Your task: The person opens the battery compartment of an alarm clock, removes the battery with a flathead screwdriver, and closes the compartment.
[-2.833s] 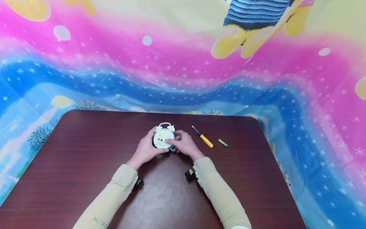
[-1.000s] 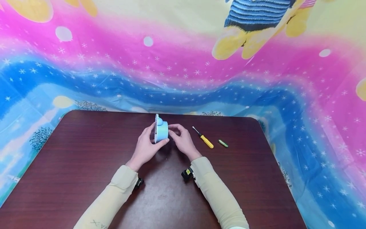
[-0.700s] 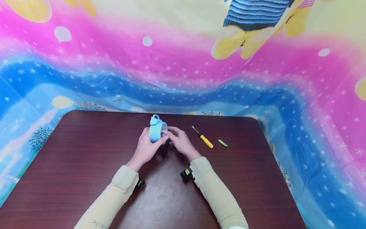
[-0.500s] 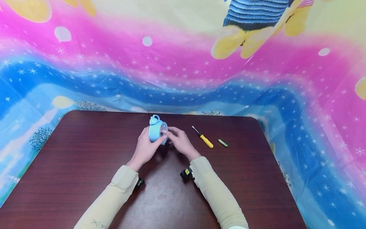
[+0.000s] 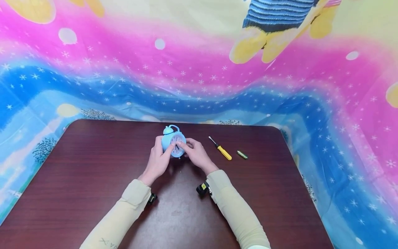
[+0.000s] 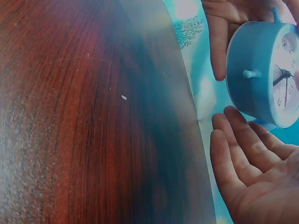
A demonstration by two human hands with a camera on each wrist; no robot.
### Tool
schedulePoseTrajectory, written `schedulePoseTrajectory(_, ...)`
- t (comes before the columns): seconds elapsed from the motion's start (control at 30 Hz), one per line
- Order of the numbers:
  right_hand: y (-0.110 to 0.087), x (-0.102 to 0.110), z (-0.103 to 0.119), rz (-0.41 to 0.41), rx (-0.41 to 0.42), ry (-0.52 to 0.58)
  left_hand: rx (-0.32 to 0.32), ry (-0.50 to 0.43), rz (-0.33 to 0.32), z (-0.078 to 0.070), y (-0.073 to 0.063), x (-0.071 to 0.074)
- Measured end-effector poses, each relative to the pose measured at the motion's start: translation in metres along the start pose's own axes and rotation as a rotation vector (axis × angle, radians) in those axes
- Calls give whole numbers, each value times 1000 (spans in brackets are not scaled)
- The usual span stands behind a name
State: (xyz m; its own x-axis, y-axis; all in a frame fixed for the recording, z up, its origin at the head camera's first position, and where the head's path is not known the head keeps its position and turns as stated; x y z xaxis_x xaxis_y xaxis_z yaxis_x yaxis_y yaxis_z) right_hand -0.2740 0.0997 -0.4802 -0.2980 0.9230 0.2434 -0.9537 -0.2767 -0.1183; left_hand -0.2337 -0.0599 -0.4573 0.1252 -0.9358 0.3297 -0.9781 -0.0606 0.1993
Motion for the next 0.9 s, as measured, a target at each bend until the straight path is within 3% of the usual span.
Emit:
schedulePoseTrajectory(0.6, 2, 2, 0, -61, -6, 2, 22, 6, 23, 2, 2, 1)
schedulePoseTrajectory(0.9, 2, 4, 0, -84, 8, 17, 52, 96, 5, 5, 3, 5)
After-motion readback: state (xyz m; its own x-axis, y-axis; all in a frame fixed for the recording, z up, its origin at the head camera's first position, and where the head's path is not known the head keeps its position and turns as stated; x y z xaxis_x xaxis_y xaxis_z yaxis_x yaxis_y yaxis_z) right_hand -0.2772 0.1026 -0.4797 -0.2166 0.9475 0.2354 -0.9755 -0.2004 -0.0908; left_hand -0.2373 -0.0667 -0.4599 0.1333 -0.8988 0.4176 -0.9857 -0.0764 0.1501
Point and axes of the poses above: each hand's wrist, its own y-axis towards the middle knuckle, its own x-axis out of the back of the hand, z = x × y, the point moved 6 cm from there along y, towards the middle knuckle, and after that the axes turned 1 degree about x, right-handed, at the moved point
